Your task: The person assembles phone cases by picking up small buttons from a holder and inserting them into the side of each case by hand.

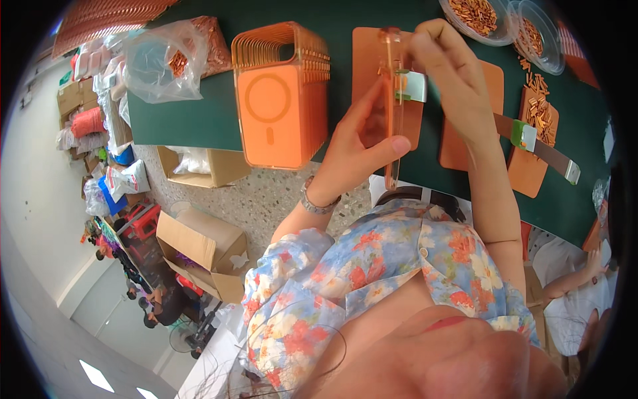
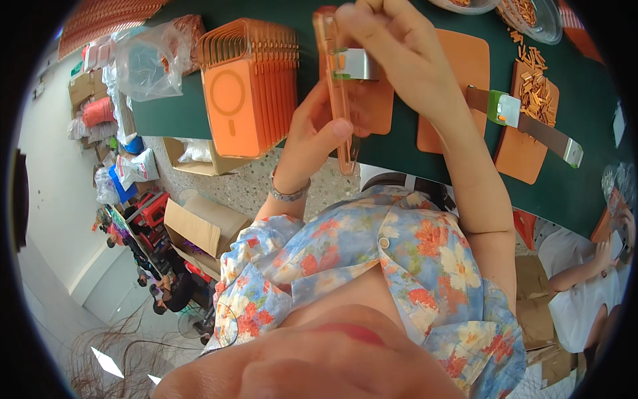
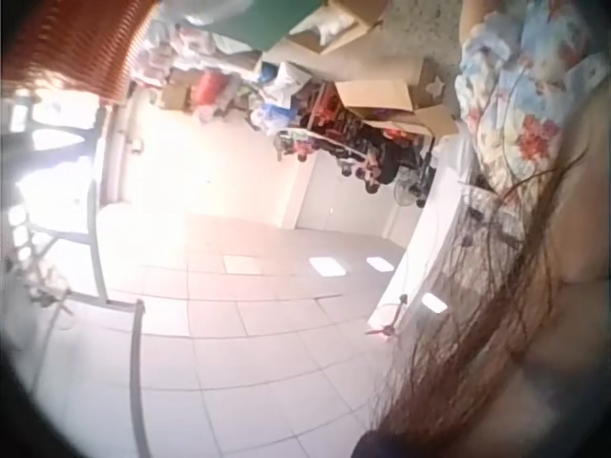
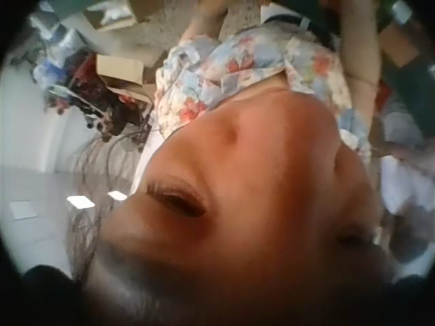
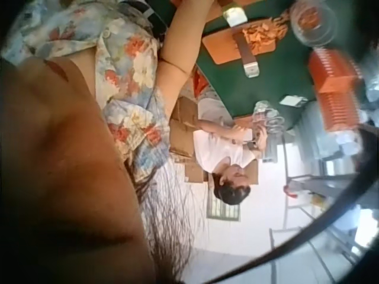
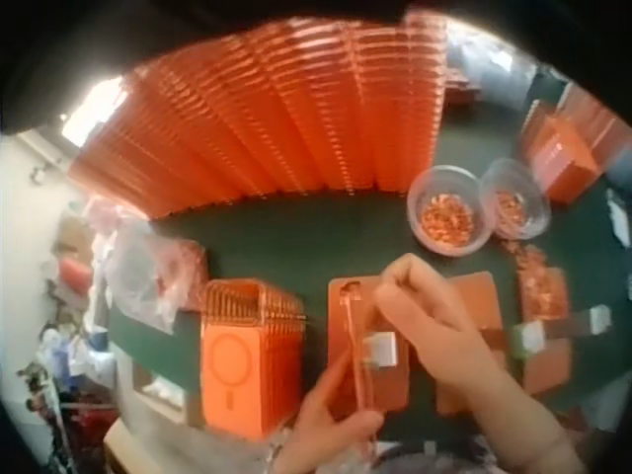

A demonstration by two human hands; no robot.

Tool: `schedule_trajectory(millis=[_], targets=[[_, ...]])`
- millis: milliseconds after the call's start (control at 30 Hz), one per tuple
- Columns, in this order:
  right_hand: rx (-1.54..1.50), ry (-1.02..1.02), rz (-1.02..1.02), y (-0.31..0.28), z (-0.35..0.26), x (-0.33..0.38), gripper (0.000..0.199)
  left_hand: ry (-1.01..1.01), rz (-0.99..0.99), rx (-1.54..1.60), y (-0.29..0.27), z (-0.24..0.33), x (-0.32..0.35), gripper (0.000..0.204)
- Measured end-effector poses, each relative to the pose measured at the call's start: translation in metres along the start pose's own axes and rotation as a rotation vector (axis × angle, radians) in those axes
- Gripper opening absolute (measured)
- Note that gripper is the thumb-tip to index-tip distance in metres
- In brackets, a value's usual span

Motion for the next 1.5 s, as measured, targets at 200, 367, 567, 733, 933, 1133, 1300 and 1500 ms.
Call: schedule_trajectory(millis=[200, 367, 567, 733, 933, 1133, 1300, 1500], targets=[[0.533, -0.021, 0.289, -0.038, -0.004, 0.013, 0.019, 0.261, 0.212, 0.122, -0.009, -0.011, 0.015, 0.109], [0.982, -0.180, 0.168, -0.023, -0.004, 0.028, 0.015, 0.366, 0.271, 0.074, -0.022, -0.020, 0.029, 0.119], [1.059, -0.249, 0.064, -0.007, -0.007, 0.032, 0.016, 0.315, 0.324, 0.123, -0.016, -0.022, 0.034, 0.116], [1.128, -0.262, 0.028, -0.004, -0.006, 0.030, 0.011, 0.382, 0.278, 0.004, -0.015, -0.015, 0.031, 0.110], [0.154, -0.084, 0.147, -0.014, -0.002, 0.029, 0.007, 0.457, 0.281, -0.026, -0.016, 0.000, 0.025, 0.101], [0.054, -0.103, 0.087, -0.011, -0.034, 0.018, 0.016, 0.480, 0.170, 0.030, -0.020, 0.008, 0.014, 0.096], [0.010, -0.099, 0.029, -0.009, -0.048, 0.014, 0.017, 0.439, 0.063, 0.135, -0.007, 0.013, 0.016, 0.090], [0.135, -0.134, 0.025, -0.013, -0.054, 0.006, 0.018, 0.444, 0.055, 0.034, -0.007, 0.013, 0.015, 0.091]])
Point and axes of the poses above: each hand's wrist, its own x-axis away from the middle knuckle, its own y-axis out of the palm, z = x × y, the point moved 8 cm from there along -x, towards the middle knuckle, and after that the axes turned 10 degrees about x, right-handed, at the moved point
